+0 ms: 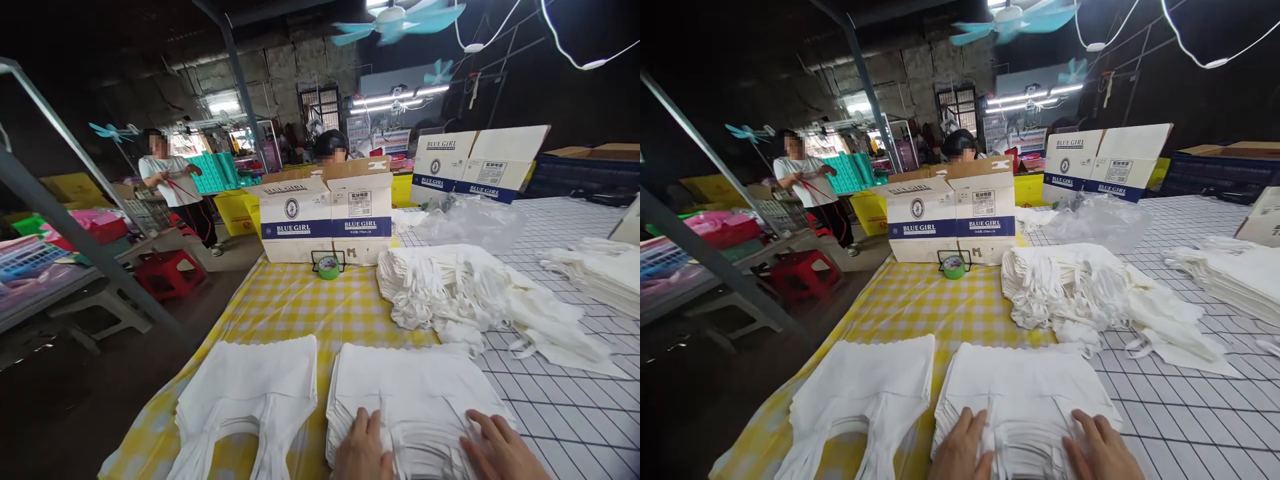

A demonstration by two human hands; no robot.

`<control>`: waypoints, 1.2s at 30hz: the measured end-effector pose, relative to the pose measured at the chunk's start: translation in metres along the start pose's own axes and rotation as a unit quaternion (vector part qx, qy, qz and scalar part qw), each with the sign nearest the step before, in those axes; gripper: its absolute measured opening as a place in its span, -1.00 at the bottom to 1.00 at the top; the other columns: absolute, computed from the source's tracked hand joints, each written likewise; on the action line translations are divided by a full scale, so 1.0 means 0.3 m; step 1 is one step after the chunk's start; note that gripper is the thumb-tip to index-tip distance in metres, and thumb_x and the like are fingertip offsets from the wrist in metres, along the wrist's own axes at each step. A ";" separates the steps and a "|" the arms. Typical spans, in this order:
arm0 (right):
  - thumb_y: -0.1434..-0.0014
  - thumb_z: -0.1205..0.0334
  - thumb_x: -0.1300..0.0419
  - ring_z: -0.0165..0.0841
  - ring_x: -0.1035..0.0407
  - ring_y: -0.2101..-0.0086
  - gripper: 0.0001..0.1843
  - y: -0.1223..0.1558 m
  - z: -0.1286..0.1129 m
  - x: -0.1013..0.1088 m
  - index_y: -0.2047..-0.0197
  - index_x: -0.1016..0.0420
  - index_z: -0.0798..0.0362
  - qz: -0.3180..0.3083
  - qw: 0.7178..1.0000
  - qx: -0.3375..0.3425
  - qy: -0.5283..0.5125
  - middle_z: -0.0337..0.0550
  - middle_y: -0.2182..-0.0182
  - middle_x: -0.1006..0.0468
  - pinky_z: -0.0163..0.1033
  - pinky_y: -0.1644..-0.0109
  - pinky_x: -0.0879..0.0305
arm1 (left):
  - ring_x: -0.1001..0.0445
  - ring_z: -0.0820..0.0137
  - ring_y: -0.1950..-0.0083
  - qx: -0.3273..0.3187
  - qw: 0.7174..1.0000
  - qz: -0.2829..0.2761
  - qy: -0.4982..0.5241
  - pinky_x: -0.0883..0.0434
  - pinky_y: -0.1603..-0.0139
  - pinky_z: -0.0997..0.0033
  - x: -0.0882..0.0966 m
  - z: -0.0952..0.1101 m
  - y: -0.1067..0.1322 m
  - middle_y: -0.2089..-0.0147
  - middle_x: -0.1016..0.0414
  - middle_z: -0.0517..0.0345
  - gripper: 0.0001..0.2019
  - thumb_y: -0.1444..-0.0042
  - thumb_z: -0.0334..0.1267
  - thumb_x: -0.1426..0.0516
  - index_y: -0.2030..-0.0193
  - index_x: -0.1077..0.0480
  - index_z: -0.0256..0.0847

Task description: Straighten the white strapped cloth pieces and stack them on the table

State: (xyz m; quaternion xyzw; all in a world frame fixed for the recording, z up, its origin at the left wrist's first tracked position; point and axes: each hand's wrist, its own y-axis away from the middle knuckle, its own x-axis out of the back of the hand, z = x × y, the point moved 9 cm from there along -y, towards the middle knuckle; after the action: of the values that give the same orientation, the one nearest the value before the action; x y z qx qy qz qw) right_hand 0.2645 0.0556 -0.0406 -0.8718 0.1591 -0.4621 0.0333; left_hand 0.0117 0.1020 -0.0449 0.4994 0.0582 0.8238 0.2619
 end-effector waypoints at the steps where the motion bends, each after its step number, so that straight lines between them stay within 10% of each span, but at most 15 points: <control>1: -0.08 -0.07 -0.09 -0.16 -0.47 0.25 -0.63 0.005 -0.007 0.010 0.09 -0.44 -0.10 -0.003 1.000 -0.013 0.007 -0.03 0.21 -0.51 -0.13 0.26 -0.43 | -0.38 0.10 -0.06 -0.020 1.000 0.008 0.011 -0.34 -0.07 0.17 0.023 0.015 0.009 -0.14 -0.29 -0.23 -0.38 0.04 -0.30 -0.03 -0.25 -0.21 -0.28; 15: -0.22 0.22 0.07 -0.31 -0.38 0.35 -0.72 -0.001 -0.051 0.098 0.11 -0.40 0.01 -0.058 0.995 -0.079 0.019 -0.14 0.32 -0.47 -0.24 0.28 -0.29 | -0.41 0.35 0.38 -0.065 0.988 0.081 0.111 -0.37 0.24 0.35 0.115 -0.018 -0.021 0.40 -0.42 0.16 -0.60 -0.13 -0.14 0.04 -0.02 -0.40 -0.23; 26: -0.18 0.23 -0.03 -0.25 -0.37 0.23 -0.71 -0.118 -0.148 0.036 0.03 -0.37 0.06 -0.077 0.991 -0.074 0.078 -0.05 0.19 -0.44 -0.22 0.18 -0.25 | -0.45 0.28 0.14 -0.071 0.994 0.030 0.071 -0.39 0.09 0.33 0.096 0.024 -0.045 0.09 -0.45 0.01 -0.49 0.02 -0.33 -0.01 -0.14 -0.30 -0.22; 36: -0.26 0.33 0.09 -0.29 -0.38 0.23 -0.71 -0.164 -0.158 0.047 0.10 -0.42 0.04 -0.119 0.986 -0.036 0.113 -0.09 0.24 -0.49 -0.26 0.20 -0.18 | -0.42 0.27 0.00 -0.067 0.991 0.019 0.117 -0.29 -0.04 0.32 0.215 -0.003 -0.096 0.05 -0.52 0.12 -0.64 -0.14 -0.18 0.12 0.15 -0.47 -0.14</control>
State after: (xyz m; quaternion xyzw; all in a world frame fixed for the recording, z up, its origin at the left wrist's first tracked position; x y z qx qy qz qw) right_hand 0.2452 0.1022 0.0077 -0.8273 0.0739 -0.5523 -0.0714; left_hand -0.0018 0.1585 -0.0047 0.3817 0.0234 0.8836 0.2702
